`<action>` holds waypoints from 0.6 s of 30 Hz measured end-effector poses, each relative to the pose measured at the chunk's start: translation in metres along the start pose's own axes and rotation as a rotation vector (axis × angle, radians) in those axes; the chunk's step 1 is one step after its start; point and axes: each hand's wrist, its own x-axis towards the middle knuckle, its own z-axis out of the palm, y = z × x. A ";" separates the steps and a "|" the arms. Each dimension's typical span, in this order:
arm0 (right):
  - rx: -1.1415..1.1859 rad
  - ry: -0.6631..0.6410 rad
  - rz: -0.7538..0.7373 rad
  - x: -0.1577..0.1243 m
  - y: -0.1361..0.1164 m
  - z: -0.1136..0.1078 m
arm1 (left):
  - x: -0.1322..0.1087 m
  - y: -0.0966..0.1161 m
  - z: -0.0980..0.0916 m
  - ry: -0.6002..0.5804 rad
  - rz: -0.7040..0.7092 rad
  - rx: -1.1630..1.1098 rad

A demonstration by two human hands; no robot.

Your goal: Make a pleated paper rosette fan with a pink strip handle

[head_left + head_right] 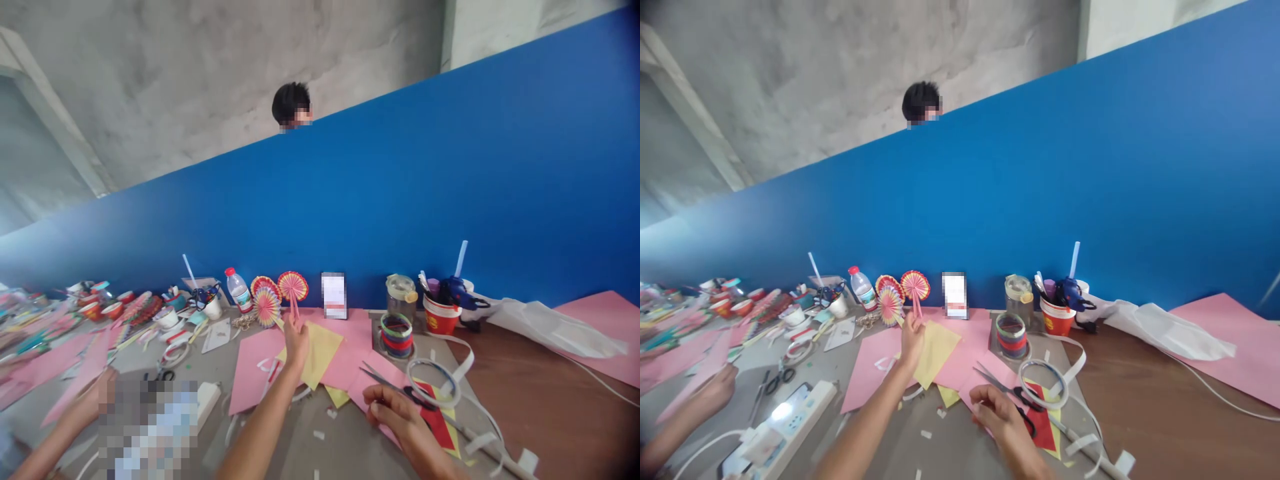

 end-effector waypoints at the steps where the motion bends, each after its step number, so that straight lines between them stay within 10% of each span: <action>1: -0.025 0.011 -0.022 -0.001 0.000 0.000 | -0.012 -0.002 -0.010 -0.045 0.045 0.019; 9: -0.328 0.014 -0.240 -0.015 0.001 0.009 | -0.095 -0.013 -0.082 -0.433 0.400 0.279; 18: -0.370 -0.001 -0.313 -0.023 0.003 0.012 | -0.103 -0.002 -0.061 -0.469 0.623 0.770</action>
